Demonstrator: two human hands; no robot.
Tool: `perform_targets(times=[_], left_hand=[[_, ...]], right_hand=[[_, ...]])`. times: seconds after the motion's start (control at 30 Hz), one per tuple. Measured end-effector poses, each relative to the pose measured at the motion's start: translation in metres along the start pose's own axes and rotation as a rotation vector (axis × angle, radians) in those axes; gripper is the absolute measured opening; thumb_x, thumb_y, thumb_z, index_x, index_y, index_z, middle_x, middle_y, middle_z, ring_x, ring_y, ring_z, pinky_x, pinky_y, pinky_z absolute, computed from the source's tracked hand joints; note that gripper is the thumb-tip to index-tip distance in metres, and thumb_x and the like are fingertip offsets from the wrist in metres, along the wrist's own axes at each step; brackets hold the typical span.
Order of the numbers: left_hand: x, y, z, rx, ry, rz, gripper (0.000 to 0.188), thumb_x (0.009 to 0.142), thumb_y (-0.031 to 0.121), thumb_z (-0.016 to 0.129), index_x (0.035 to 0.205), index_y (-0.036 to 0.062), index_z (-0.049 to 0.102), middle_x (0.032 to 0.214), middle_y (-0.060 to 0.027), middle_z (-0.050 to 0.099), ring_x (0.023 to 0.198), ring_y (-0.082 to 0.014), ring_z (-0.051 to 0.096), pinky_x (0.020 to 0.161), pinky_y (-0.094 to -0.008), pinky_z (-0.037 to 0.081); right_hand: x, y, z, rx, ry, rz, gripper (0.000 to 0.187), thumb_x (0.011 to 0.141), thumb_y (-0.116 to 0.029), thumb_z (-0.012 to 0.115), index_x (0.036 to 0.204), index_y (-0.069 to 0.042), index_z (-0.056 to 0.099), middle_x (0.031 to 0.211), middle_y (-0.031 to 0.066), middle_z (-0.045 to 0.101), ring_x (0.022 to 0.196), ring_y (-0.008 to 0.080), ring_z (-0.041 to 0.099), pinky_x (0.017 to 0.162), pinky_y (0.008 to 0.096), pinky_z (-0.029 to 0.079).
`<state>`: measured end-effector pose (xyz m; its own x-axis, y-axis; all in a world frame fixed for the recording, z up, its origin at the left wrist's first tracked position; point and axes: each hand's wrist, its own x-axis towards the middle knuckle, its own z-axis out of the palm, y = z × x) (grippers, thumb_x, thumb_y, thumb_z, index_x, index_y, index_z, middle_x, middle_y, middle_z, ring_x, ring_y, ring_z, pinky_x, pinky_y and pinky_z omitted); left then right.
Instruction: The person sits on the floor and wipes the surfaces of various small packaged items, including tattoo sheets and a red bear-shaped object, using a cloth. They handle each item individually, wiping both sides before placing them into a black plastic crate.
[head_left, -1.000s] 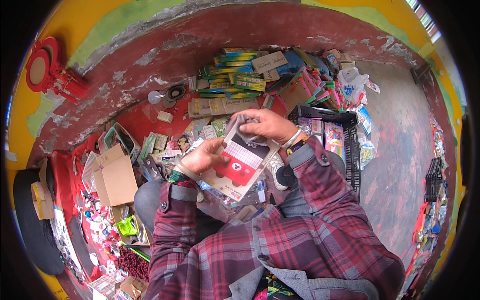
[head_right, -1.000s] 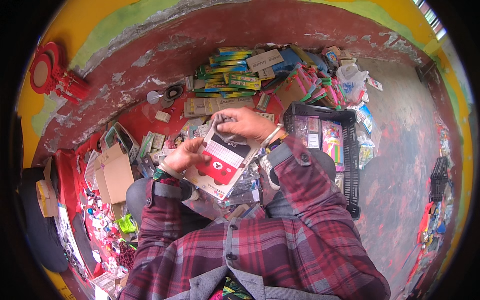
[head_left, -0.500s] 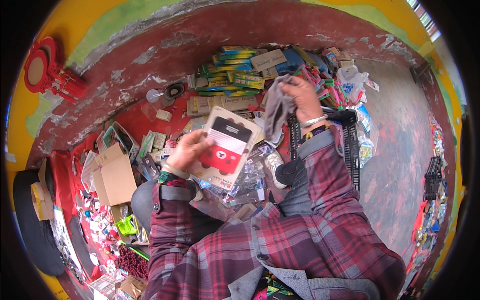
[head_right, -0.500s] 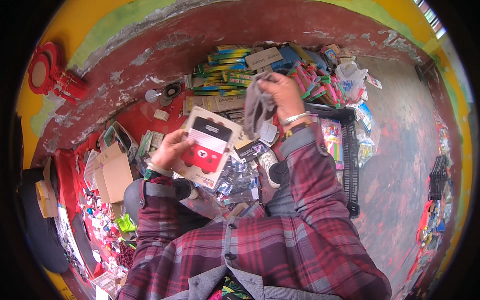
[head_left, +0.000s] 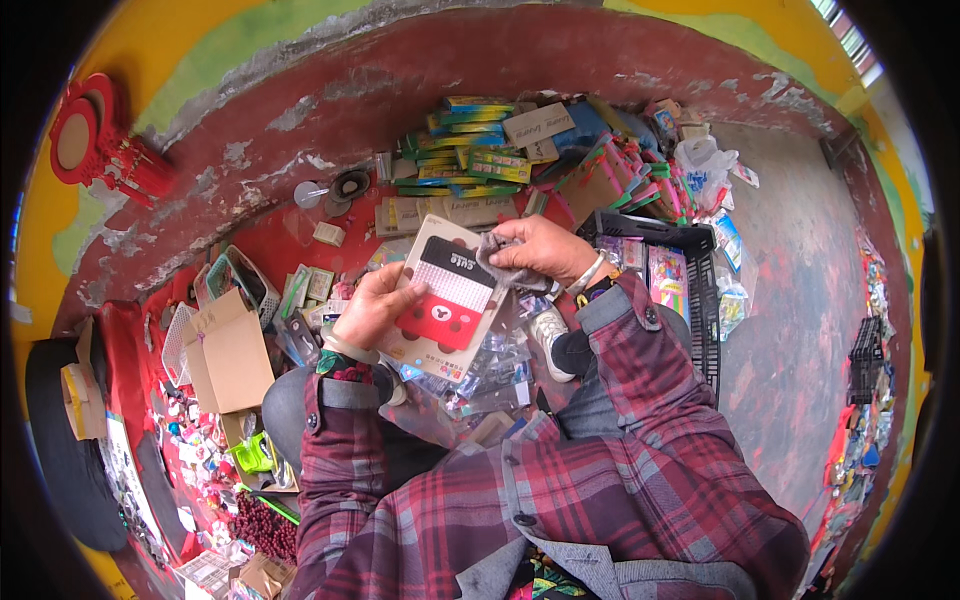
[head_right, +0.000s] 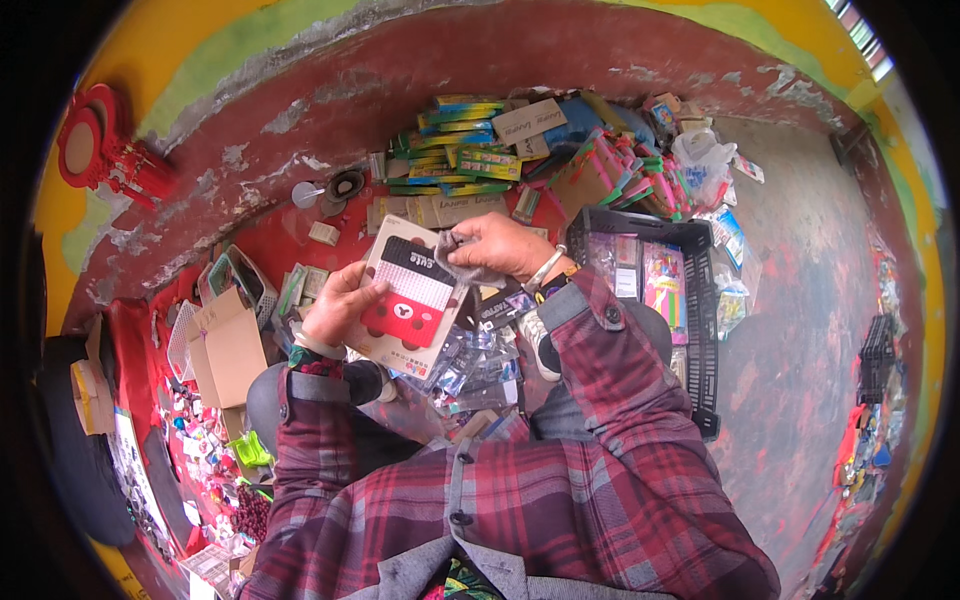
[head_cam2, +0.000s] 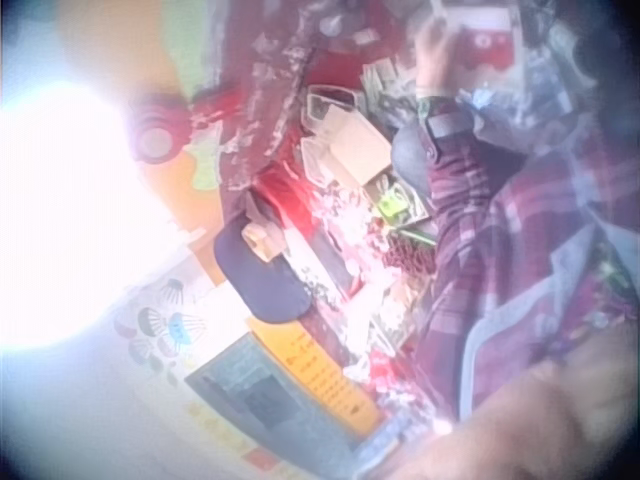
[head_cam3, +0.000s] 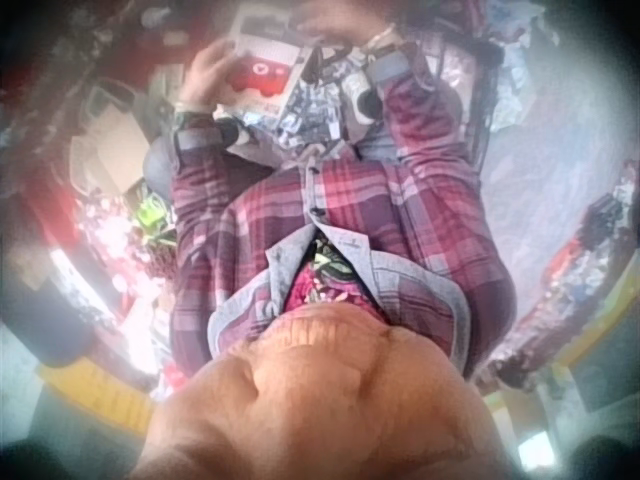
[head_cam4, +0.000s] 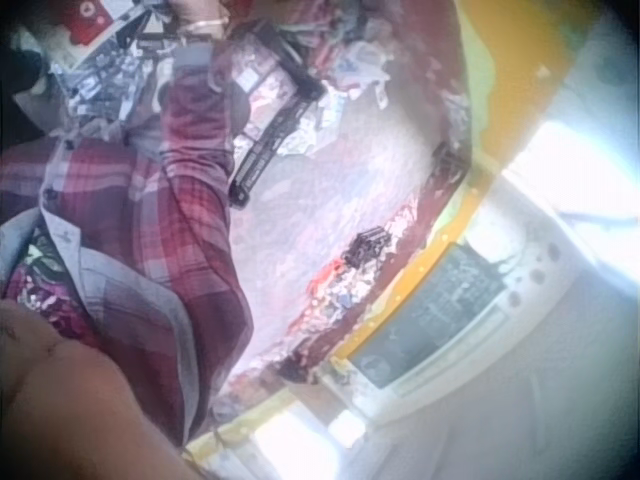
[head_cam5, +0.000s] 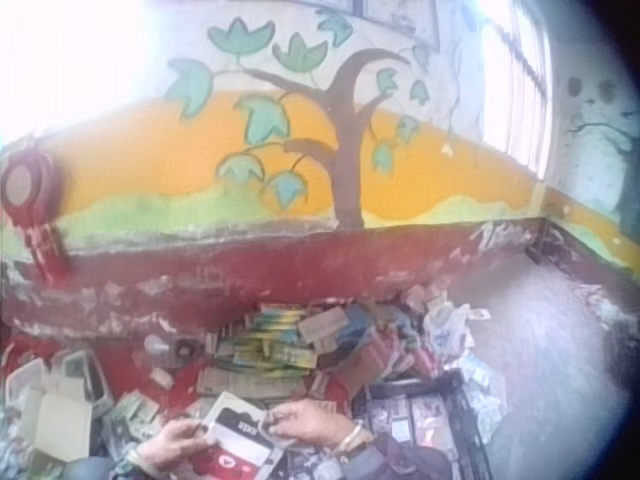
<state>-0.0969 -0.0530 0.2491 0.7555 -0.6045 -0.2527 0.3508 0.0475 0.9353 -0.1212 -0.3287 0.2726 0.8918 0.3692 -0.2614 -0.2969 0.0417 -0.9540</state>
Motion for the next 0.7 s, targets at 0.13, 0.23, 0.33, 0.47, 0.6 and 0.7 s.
perform_targets(times=[0.13,0.23,0.33,0.47,0.6,0.7], left_hand=[[0.001,0.005,0.011,0.057,0.014,0.053,0.027,0.091,0.015,0.057,0.113,-0.0008,0.054,0.092,-0.0024,0.062,0.079,-0.0079,0.057,0.066,-0.0220,0.047],[0.009,0.000,0.008,0.281,0.156,0.132,0.033,0.091,0.019,0.057,0.116,-0.0012,0.053,0.099,-0.0072,0.061,0.089,-0.0135,0.058,0.078,-0.0268,0.046],[0.024,-0.018,0.006,0.636,0.584,0.491,0.041,0.092,0.027,0.055,0.122,-0.0013,0.050,0.116,-0.0145,0.055,0.108,-0.0211,0.051,0.094,-0.0330,0.039],[0.027,-0.028,0.006,0.046,0.799,0.561,0.047,0.093,0.033,0.052,0.126,0.0007,0.045,0.116,-0.0115,0.054,0.106,-0.0207,0.051,0.093,-0.0307,0.039],[0.019,-0.021,0.017,-0.934,0.286,0.115,0.063,0.086,0.057,0.051,0.123,0.0055,0.049,0.119,-0.0093,0.055,0.114,-0.0251,0.049,0.100,-0.0382,0.035],[0.021,-0.006,0.043,-1.010,0.037,0.387,0.071,0.084,0.063,0.047,0.125,0.0053,0.048,0.126,-0.0110,0.052,0.117,-0.0285,0.047,0.103,-0.0439,0.033]], right_hand=[[0.002,-0.001,-0.001,0.052,0.073,-0.005,0.022,0.078,-0.005,0.066,0.099,0.003,0.064,0.088,0.0035,0.066,0.076,0.0078,0.060,0.070,0.0219,0.047],[-0.001,-0.006,0.000,-0.003,0.144,-0.068,0.022,0.078,-0.002,0.066,0.099,0.003,0.064,0.089,0.0037,0.066,0.078,0.0083,0.061,0.071,0.0219,0.048],[-0.004,-0.012,0.010,-0.066,0.330,-0.288,0.021,0.078,0.000,0.064,0.099,0.003,0.064,0.090,0.0017,0.066,0.081,0.0084,0.060,0.072,0.0216,0.048],[-0.014,-0.024,0.029,-0.789,0.672,-0.832,0.032,0.069,0.004,0.065,0.100,-0.001,0.064,0.091,0.0086,0.067,0.081,0.0214,0.063,0.071,0.0294,0.048],[-0.015,-0.016,0.041,-1.076,0.642,-1.076,0.042,0.062,0.005,0.064,0.103,-0.007,0.065,0.097,0.0080,0.066,0.084,0.0258,0.063,0.068,0.0345,0.045],[-0.009,0.000,0.063,-1.152,0.469,-1.169,0.039,0.063,-0.004,0.068,0.101,-0.010,0.064,0.097,0.0069,0.065,0.086,0.0204,0.063,0.065,0.0320,0.044]])
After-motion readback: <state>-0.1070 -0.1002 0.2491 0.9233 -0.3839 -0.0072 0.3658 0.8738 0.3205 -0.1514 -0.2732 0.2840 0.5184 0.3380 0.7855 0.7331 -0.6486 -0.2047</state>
